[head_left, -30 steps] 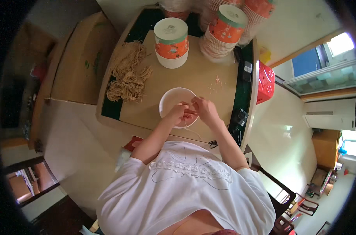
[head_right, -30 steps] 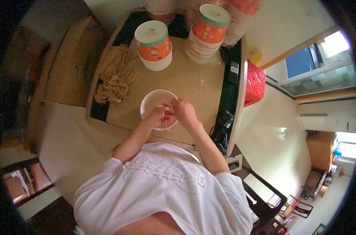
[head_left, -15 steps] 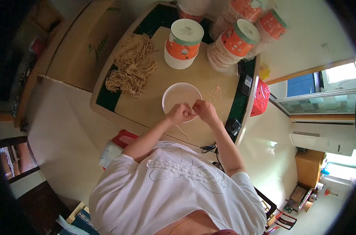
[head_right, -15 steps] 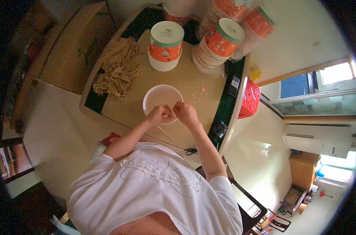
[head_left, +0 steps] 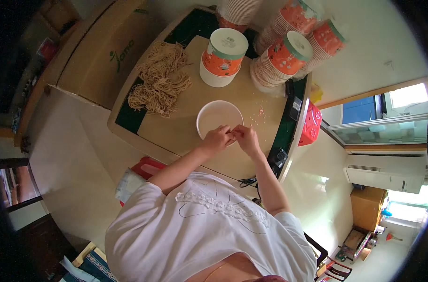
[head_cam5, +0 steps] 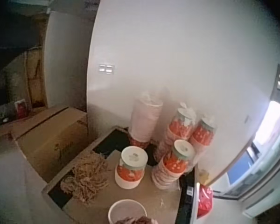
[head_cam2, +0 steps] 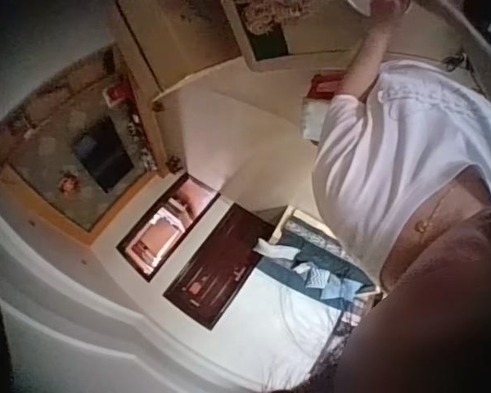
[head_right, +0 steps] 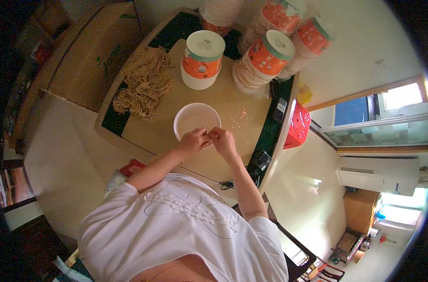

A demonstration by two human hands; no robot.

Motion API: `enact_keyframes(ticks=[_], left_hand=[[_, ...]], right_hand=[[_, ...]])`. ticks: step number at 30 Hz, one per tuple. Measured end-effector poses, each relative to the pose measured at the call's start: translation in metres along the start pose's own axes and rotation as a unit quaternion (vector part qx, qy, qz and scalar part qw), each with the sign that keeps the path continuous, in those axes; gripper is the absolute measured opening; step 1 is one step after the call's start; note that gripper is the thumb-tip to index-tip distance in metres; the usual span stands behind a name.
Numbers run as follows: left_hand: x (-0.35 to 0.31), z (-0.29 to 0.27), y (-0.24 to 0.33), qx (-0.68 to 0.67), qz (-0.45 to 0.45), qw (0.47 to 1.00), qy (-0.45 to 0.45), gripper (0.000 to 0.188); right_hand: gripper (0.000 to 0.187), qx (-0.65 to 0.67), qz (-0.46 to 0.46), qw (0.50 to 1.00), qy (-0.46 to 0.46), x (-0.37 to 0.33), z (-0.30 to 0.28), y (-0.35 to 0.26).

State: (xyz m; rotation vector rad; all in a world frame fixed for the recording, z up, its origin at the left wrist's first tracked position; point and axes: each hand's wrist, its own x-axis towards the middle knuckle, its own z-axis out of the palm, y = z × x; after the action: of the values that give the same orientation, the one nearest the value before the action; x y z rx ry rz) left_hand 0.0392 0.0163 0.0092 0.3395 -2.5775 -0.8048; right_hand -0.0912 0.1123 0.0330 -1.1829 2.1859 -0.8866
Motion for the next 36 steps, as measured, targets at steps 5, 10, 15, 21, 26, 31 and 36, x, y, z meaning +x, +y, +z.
enact_keyframes(ticks=[5,10,15,21,26,31,36], left_hand=[[-0.002,0.018,-0.018,-0.195,-0.025,0.980,0.012,0.012],[0.007,0.018,-0.038,-0.479,-0.345,0.787,-0.180,0.014],[0.011,0.010,-0.028,-0.649,-0.496,0.549,-0.176,0.016],[0.013,0.007,-0.009,-0.649,-0.503,0.565,-0.082,0.016],[0.008,0.016,-0.018,-0.631,-0.454,0.612,-0.145,0.015],[0.011,0.012,-0.009,-0.656,-0.478,0.570,-0.127,0.018],[0.007,0.017,-0.014,-0.686,-0.478,0.541,-0.086,0.018]], right_hand=[[0.004,-0.001,-0.046,0.998,0.048,-0.010,0.002,-0.002],[0.005,-0.012,-0.021,0.998,0.055,-0.014,0.004,0.002],[0.006,0.067,-0.022,0.985,0.160,-0.026,0.022,-0.003],[0.007,0.107,0.008,0.970,0.220,-0.040,0.037,-0.008],[0.007,0.127,0.023,0.958,0.255,-0.042,0.044,0.000],[0.007,0.147,0.019,0.948,0.282,-0.043,0.046,-0.004],[0.009,0.133,0.017,0.947,0.293,-0.045,0.047,-0.015]])
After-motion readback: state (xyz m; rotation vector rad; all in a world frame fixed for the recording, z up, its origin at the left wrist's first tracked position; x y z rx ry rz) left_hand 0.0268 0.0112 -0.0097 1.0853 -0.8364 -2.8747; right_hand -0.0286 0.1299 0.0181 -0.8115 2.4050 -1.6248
